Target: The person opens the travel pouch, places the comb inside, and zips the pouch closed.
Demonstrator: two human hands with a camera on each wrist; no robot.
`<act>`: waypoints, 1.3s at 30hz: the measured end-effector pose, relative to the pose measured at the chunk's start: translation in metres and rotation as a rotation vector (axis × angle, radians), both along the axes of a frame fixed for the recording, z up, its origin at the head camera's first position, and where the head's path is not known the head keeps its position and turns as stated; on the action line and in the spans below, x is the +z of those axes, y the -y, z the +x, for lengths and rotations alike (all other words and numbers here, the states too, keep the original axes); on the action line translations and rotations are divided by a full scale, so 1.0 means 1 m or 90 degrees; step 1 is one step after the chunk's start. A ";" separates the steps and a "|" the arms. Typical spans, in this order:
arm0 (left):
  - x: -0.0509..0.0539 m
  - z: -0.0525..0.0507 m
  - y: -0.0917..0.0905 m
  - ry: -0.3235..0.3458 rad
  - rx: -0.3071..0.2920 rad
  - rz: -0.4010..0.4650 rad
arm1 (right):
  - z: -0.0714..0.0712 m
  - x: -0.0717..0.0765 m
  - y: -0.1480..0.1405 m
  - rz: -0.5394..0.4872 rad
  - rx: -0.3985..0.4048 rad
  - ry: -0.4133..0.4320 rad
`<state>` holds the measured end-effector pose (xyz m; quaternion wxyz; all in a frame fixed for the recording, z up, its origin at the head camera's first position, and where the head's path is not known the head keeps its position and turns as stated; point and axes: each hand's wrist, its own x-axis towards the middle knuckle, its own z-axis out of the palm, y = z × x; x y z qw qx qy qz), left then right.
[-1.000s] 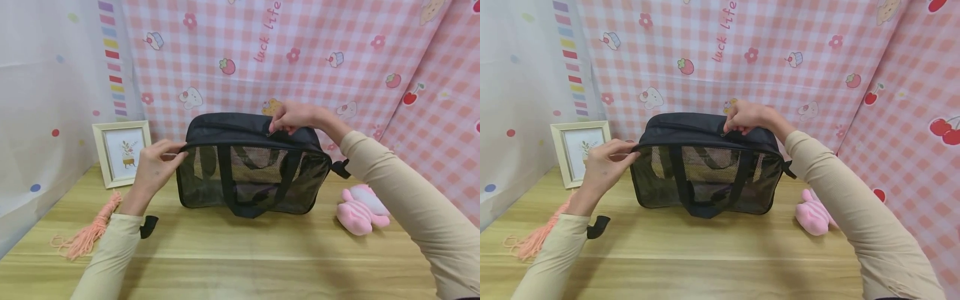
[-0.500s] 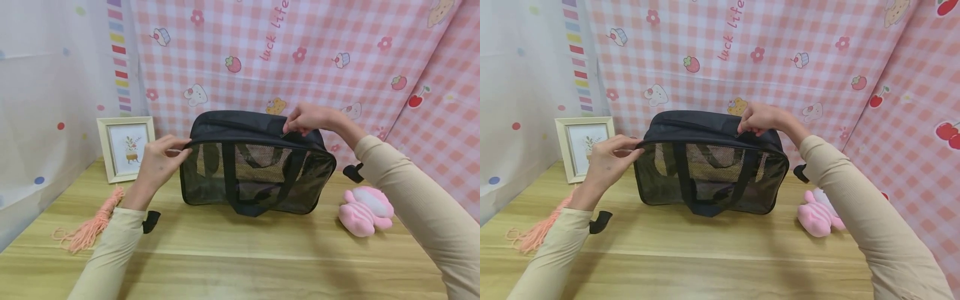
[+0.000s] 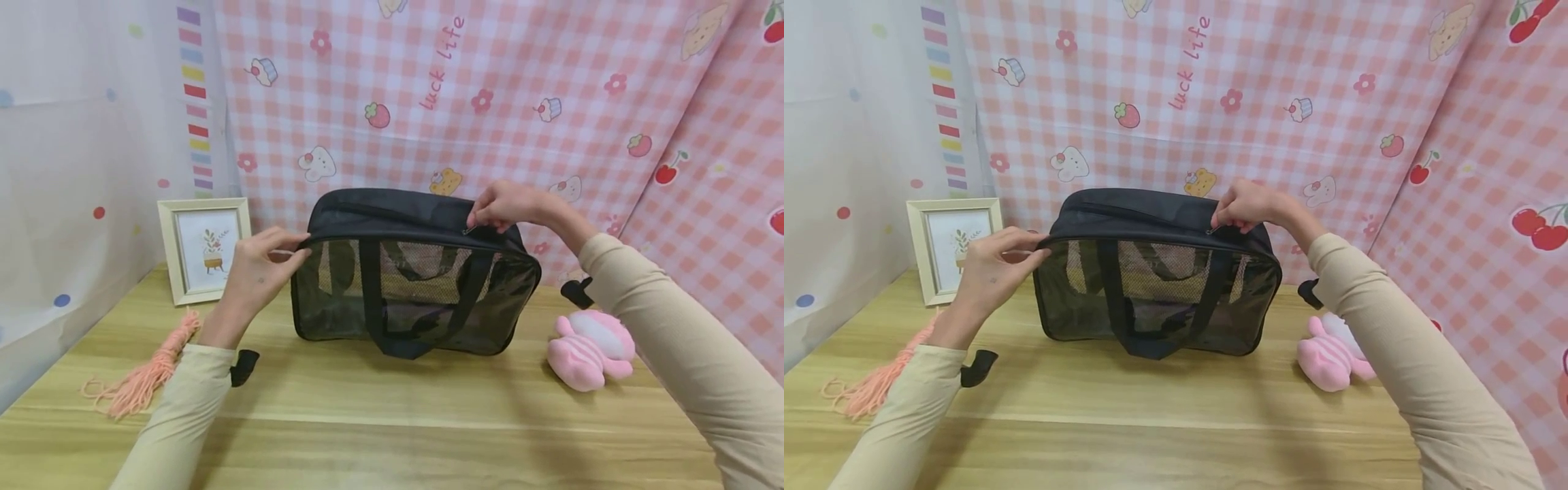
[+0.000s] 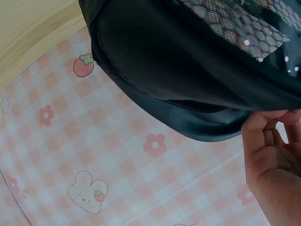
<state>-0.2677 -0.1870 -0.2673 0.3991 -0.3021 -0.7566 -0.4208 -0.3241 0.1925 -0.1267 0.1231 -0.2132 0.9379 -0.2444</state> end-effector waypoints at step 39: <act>-0.001 0.000 -0.001 0.005 0.005 -0.001 | 0.002 -0.006 -0.038 -0.035 -0.038 0.044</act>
